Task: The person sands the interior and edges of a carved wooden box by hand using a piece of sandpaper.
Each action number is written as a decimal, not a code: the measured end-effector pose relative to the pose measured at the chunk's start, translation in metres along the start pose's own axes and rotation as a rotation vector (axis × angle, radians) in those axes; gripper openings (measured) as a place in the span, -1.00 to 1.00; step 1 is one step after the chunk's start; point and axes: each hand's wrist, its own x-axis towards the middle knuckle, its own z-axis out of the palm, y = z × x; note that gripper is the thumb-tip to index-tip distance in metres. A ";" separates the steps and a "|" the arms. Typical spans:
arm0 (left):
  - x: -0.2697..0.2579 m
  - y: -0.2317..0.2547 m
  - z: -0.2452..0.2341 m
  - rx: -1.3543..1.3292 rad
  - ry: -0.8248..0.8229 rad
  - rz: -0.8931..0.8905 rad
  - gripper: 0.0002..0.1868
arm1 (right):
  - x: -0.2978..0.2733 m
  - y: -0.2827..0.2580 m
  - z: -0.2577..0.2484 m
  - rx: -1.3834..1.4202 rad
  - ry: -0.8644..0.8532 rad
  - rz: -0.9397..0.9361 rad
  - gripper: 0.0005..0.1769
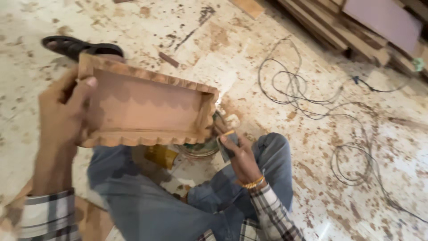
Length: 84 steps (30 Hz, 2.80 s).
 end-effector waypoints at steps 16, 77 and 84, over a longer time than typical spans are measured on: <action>-0.070 -0.100 -0.013 -0.742 0.181 -0.440 -0.47 | -0.022 -0.044 -0.022 0.140 -0.295 -0.078 -0.74; -0.180 -0.156 0.045 0.689 -0.325 1.231 -0.74 | 0.056 0.007 -0.172 0.111 -0.378 -0.028 -0.76; -0.180 -0.159 0.044 0.726 -0.239 1.233 -0.72 | 0.050 -0.003 -0.158 0.187 -0.467 -0.046 -0.78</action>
